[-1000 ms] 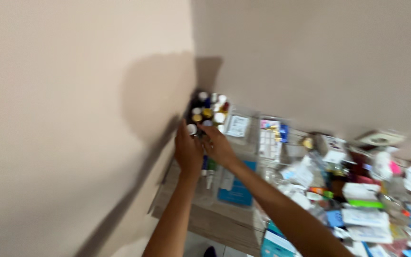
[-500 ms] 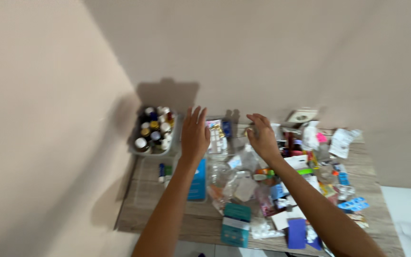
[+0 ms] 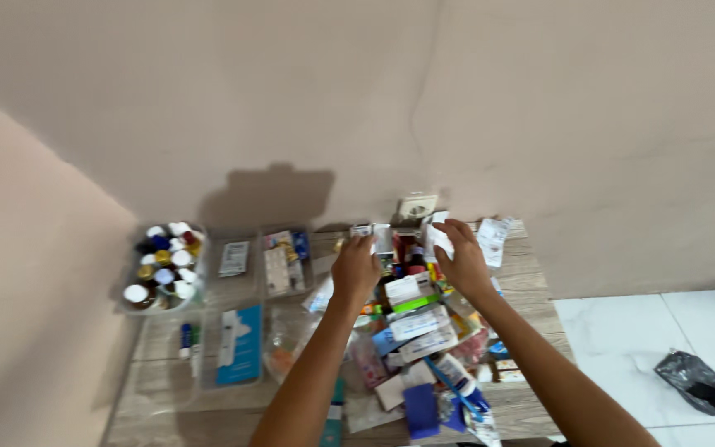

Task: The person sorts a large pile of assorted medicines and toiletries on a table. They pick up various items, including blister packs, bottles, and boxes, inspect them, and place them into a clear plastic organizer or a designated area on the table.

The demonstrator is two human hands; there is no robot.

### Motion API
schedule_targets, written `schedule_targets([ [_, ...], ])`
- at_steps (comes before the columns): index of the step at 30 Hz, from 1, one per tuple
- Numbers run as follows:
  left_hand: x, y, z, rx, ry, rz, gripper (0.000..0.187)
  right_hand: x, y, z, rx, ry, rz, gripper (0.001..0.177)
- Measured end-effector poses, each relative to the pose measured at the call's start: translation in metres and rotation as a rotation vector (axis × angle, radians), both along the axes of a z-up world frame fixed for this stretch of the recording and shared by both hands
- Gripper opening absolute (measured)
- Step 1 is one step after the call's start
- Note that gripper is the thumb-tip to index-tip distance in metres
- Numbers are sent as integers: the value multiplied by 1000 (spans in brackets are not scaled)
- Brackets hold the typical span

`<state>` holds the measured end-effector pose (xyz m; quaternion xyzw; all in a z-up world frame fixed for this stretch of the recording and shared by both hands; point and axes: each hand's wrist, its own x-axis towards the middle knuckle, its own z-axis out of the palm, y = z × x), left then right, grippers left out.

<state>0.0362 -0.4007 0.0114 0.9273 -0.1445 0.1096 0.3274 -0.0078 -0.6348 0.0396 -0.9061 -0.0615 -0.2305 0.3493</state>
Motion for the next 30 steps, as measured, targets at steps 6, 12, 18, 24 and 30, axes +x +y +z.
schedule_targets([
  [6,31,-27,-144,117,540,90,37,-7,-27,-26,11,82,-13,43],
  [12,17,-42,-169,23,506,199,71,-13,-29,-47,67,148,41,44],
  [18,12,-54,-157,28,679,298,86,-9,-26,-47,110,186,21,38],
  [24,33,-52,-177,82,905,334,75,1,-25,-49,66,78,95,42],
  [30,29,-59,-187,-183,702,231,49,4,-17,-47,107,156,80,37],
])
